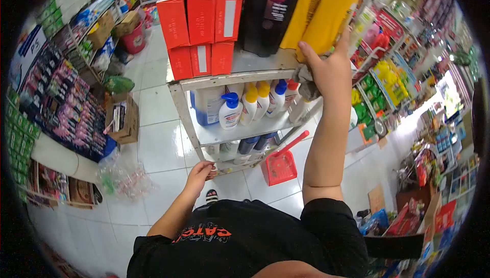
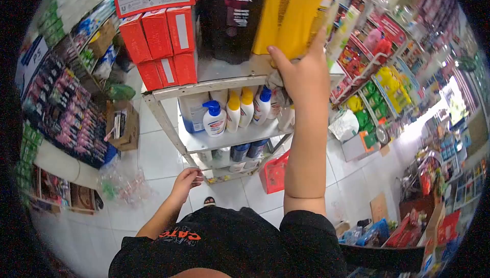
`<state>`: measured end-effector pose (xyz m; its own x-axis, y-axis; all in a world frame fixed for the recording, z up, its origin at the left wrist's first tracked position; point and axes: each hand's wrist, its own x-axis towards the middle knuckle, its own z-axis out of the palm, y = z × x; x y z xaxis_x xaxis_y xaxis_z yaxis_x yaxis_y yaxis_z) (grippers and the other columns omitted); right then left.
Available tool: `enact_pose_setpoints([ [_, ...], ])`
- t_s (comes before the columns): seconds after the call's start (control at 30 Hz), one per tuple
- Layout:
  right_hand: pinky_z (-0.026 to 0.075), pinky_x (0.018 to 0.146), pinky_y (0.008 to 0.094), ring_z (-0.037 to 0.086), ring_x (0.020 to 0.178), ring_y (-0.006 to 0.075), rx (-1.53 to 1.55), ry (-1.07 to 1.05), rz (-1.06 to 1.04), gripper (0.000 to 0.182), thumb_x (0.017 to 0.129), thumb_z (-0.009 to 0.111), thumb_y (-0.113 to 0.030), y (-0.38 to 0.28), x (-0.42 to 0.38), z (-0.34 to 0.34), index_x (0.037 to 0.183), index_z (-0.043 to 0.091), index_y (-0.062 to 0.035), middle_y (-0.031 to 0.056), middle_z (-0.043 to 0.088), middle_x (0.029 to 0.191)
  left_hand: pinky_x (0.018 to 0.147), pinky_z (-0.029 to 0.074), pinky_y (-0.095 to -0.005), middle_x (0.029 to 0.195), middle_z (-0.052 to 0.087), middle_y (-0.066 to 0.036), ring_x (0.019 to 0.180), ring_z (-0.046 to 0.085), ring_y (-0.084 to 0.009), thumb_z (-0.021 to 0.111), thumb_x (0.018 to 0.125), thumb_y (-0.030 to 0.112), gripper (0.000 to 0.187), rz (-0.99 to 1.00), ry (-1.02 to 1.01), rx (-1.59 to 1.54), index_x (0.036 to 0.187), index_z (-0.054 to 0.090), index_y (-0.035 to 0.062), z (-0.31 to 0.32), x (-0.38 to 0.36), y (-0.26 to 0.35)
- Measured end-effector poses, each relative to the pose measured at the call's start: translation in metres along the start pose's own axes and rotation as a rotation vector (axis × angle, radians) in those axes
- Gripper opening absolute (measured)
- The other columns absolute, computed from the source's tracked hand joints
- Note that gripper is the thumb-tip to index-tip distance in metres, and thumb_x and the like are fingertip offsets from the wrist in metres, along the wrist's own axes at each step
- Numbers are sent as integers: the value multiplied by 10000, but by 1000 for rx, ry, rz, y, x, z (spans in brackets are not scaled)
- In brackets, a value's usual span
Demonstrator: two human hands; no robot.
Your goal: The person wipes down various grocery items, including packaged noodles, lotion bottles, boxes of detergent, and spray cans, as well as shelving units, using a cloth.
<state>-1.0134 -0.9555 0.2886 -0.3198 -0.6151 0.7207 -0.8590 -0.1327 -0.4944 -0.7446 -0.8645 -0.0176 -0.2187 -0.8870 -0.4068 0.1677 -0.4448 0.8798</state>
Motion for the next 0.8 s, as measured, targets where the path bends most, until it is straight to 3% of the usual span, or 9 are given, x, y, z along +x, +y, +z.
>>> enact_pose_setpoints([
  [0.13,434,785,360,557,937,337,19,-7,43,836,681,680,-326,0,-2,8,1280,232,47,236,556,1026,745,445,-282,935,557,-71,847,551,-165,440,877,170,224,45,37,-78,1025,503,14,2,3,-12],
  [0.3,423,798,356,551,939,353,80,141,-7,766,698,663,-305,4,-12,17,1263,259,18,237,559,1018,755,432,-273,970,552,-71,873,540,-155,468,870,172,237,45,-126,-22,1049,500,20,-19,9,2],
  [0.33,403,826,316,535,975,263,74,195,41,644,736,654,-261,3,-18,20,1218,327,13,188,536,1057,767,430,-281,982,549,-76,888,542,-161,457,873,168,243,71,-166,29,1057,490,14,-28,12,9],
  [0.43,376,867,326,486,1026,243,273,391,-90,626,749,642,-213,-9,-46,23,1231,311,11,160,483,1118,818,411,-282,1042,535,-78,920,528,-156,468,867,135,272,162,-365,173,1111,475,15,-70,20,26],
  [0.6,347,904,340,457,1048,223,701,474,15,698,715,660,-229,-65,-141,24,1247,280,15,141,438,1160,846,400,-298,1104,506,-86,1000,505,-169,481,856,118,334,258,-727,272,1171,419,25,-116,16,83],
  [0.63,348,901,340,463,1038,223,754,398,52,704,690,678,-220,-79,-161,20,1236,299,12,136,450,1149,851,399,-302,1109,503,-89,1008,503,-174,484,854,116,345,285,-786,281,1179,409,28,-121,12,92],
  [0.7,350,895,341,474,1020,223,856,253,129,718,640,716,-202,-106,-194,9,1213,337,6,128,474,1128,901,371,-352,1215,409,-110,1092,442,-215,554,816,185,564,403,-951,157,1281,261,60,-118,6,119],
  [0.77,355,889,333,499,983,207,732,-76,278,730,611,731,-226,-139,-210,-13,1199,369,9,111,518,1073,939,348,-383,1257,363,-117,1141,400,-243,599,786,254,698,584,-1052,-20,1320,185,77,-101,-9,137],
  [0.8,375,867,335,517,968,221,573,-234,230,745,603,732,-243,-151,-212,-19,1204,373,12,122,533,1063,945,339,-383,1284,319,-120,1167,367,-240,607,782,271,734,644,-1107,-123,1326,154,78,-89,-21,146],
])
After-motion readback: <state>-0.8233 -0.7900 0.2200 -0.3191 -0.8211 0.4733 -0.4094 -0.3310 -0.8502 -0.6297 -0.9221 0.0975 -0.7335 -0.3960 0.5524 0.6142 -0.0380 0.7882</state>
